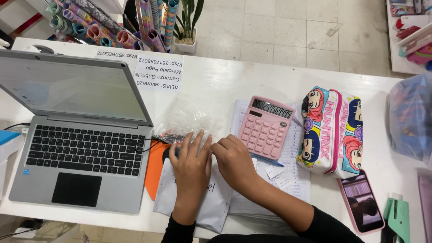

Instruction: Processing a customer order by bagging a pencil case and recording details on a notepad using a pen and calculator.

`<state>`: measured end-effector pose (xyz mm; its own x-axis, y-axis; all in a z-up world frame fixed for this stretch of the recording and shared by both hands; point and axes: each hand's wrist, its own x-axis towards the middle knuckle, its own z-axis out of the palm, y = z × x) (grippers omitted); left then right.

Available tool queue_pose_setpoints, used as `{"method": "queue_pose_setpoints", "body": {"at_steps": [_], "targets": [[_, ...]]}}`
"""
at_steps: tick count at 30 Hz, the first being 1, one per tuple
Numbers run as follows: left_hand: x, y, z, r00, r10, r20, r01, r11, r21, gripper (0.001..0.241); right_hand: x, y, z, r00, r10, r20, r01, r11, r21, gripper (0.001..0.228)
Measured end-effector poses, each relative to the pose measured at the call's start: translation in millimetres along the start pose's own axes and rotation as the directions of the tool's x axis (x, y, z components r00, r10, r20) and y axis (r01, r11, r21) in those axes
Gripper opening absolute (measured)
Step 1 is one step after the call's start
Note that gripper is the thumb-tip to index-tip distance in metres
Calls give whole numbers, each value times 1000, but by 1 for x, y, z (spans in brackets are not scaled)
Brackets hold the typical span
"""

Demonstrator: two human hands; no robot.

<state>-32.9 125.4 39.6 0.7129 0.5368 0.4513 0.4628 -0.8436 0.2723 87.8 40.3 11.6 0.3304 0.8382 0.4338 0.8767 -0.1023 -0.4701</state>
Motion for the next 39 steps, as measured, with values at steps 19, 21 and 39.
{"method": "queue_pose_setpoints", "body": {"at_steps": [19,21,39], "targets": [[-5,34,-7,968,223,-120,-228,973,-29,10,-47,0,-98,966,244,-81,-237,967,90,12],[-8,48,-6,952,281,-120,-288,957,-40,11,-58,-2,-111,974,225,-20,-225,974,42,17],[-29,146,10,895,447,6,-413,832,-370,8,-149,-9,-169,804,592,-61,-347,550,760,32]]}}
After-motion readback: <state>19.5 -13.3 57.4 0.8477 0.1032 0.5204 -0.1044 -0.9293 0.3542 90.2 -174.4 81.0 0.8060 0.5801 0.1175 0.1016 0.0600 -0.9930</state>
